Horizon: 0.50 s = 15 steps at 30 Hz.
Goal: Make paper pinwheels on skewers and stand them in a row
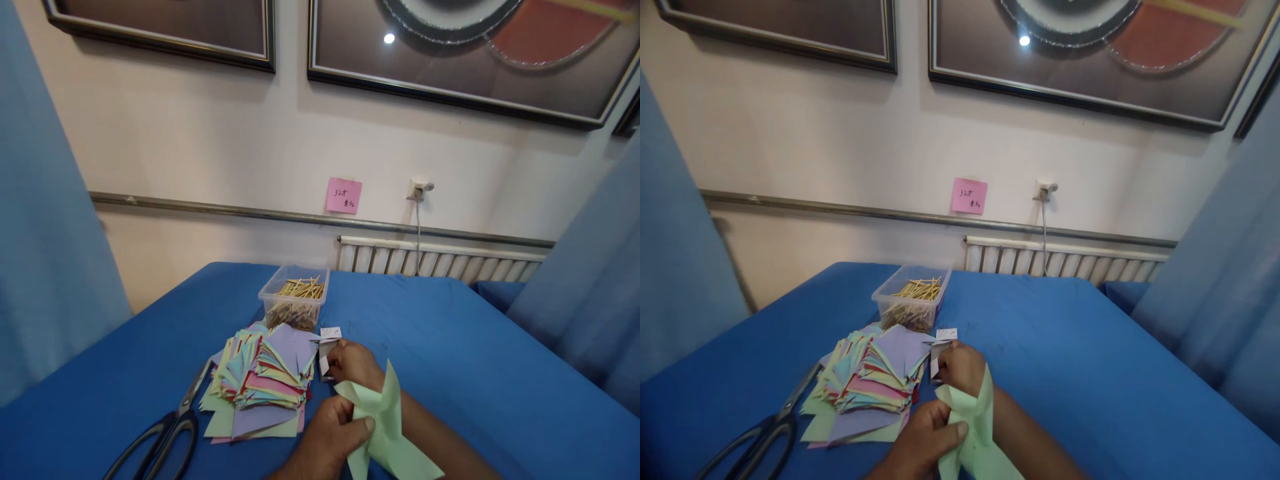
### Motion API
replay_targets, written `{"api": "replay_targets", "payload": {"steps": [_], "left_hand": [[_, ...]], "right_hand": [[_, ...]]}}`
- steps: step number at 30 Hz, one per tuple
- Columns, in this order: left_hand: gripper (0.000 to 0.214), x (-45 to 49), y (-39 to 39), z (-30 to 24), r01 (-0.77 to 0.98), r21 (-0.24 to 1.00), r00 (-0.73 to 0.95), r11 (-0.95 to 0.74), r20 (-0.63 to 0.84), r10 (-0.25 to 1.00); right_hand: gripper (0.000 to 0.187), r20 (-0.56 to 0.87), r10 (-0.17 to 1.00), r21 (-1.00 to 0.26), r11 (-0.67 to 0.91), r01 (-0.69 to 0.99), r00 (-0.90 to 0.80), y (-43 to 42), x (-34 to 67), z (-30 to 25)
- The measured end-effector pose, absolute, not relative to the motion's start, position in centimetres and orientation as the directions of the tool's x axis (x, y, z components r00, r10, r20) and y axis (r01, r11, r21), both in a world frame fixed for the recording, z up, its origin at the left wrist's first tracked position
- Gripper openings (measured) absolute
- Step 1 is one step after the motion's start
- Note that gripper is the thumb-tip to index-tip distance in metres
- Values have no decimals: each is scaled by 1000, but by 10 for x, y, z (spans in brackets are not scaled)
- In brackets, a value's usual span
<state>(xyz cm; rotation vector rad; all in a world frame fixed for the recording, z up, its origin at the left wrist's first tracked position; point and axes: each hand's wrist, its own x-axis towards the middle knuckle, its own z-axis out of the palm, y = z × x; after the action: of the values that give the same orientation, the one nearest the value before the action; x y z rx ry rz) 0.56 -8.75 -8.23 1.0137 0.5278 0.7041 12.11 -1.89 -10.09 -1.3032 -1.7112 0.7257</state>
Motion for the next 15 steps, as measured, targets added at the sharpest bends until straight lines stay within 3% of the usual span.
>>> {"api": "replay_targets", "payload": {"steps": [7,15], "left_hand": [[34,8,-88,-89,-230,913,708,336,-80,702],[31,10,-89,-90,-274,869,663,412,-140,736]], "right_hand": [[18,335,929,-623,344,703,-158,-24,121,-101],[17,315,941,-560,289,777,-123,-21,117,-103]]}}
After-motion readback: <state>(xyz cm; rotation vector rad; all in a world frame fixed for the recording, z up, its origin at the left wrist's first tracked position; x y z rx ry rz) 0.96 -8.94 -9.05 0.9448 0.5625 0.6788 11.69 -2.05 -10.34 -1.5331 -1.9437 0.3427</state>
